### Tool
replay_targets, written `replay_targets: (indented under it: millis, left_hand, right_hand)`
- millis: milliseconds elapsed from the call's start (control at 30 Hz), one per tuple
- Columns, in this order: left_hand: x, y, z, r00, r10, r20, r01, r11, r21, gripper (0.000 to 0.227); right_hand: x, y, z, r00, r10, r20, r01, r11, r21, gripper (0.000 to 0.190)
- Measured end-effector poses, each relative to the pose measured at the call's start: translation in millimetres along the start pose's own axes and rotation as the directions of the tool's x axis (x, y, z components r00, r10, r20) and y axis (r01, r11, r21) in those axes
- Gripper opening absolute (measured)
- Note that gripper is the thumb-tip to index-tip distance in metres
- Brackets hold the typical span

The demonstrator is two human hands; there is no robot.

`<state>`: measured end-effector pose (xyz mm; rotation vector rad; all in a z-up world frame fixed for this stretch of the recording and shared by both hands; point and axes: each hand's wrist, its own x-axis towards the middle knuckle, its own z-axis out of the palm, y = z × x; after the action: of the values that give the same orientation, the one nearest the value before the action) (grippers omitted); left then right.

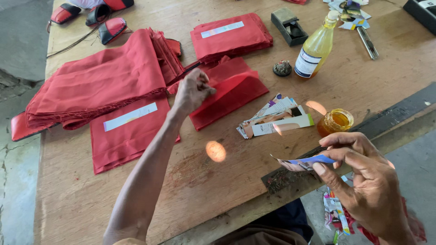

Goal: The person applies adhesive to paper strips and inserts them into red fabric pockets, smoothing them by hand and folding the material.

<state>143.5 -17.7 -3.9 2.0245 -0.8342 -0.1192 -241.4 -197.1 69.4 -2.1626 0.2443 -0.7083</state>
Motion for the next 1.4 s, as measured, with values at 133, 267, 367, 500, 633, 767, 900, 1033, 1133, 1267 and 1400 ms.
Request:
replay_targets:
  millis: [133, 267, 367, 500, 633, 767, 900, 1033, 1133, 1267, 1400]
  left_hand:
    - [6, 30, -31, 0.915, 0.402, 0.013, -0.383, 0.862, 0.332, 0.026]
    - [-20, 70, -47, 0.676, 0.723, 0.143, -0.666, 0.516, 0.538, 0.043]
    - [-76, 90, -50, 0.73, 0.615, 0.297, -0.651, 0.494, 0.576, 0.038]
    - [-165, 103, -45, 0.746, 0.537, 0.394, -0.66, 0.512, 0.55, 0.043]
    - [-227, 103, -43, 0.757, 0.419, 0.502, -0.649, 0.576, 0.497, 0.064]
    - [-260, 98, -37, 0.815, 0.374, 0.443, -0.563, 0.695, 0.447, 0.054]
    - [-278, 97, -34, 0.833, 0.34, 0.437, -0.527, 0.726, 0.441, 0.057]
    - [-288, 97, -32, 0.833, 0.343, 0.434, -0.52, 0.752, 0.405, 0.053]
    - [-295, 96, -32, 0.835, 0.34, 0.432, -0.505, 0.785, 0.359, 0.049]
    - [-305, 94, -36, 0.832, 0.352, 0.429, -0.519, 0.768, 0.375, 0.051]
    - [-313, 95, -36, 0.861, 0.277, 0.426, -0.444, 0.819, 0.364, 0.054]
  right_hand:
    - [-4, 1, -4, 0.999, 0.021, -0.034, -0.019, 0.997, 0.073, 0.016]
    - [-14, 15, -11, 0.991, 0.05, -0.124, -0.003, 0.934, 0.358, 0.015]
    - [-20, 38, -20, 0.991, -0.062, -0.119, 0.092, 0.961, 0.259, 0.013]
    - [-26, 63, -27, 0.982, -0.174, -0.069, 0.178, 0.982, 0.058, 0.013]
    - [-31, 57, -17, 0.993, -0.084, -0.088, 0.109, 0.937, 0.332, 0.019]
    - [-19, 30, -5, 0.993, -0.094, -0.073, 0.114, 0.929, 0.352, 0.016]
    - [-10, 2, 5, 0.998, -0.043, -0.034, 0.053, 0.915, 0.4, 0.011]
    - [-4, -11, 12, 1.0, -0.021, -0.002, 0.02, 0.923, 0.385, 0.014]
    - [0, -12, 15, 1.0, -0.014, 0.003, 0.011, 0.927, 0.375, 0.014]
    - [2, -10, 18, 0.999, -0.042, -0.001, 0.039, 0.92, 0.391, 0.014]
    - [3, -12, 20, 1.0, -0.012, 0.008, 0.008, 0.919, 0.393, 0.013]
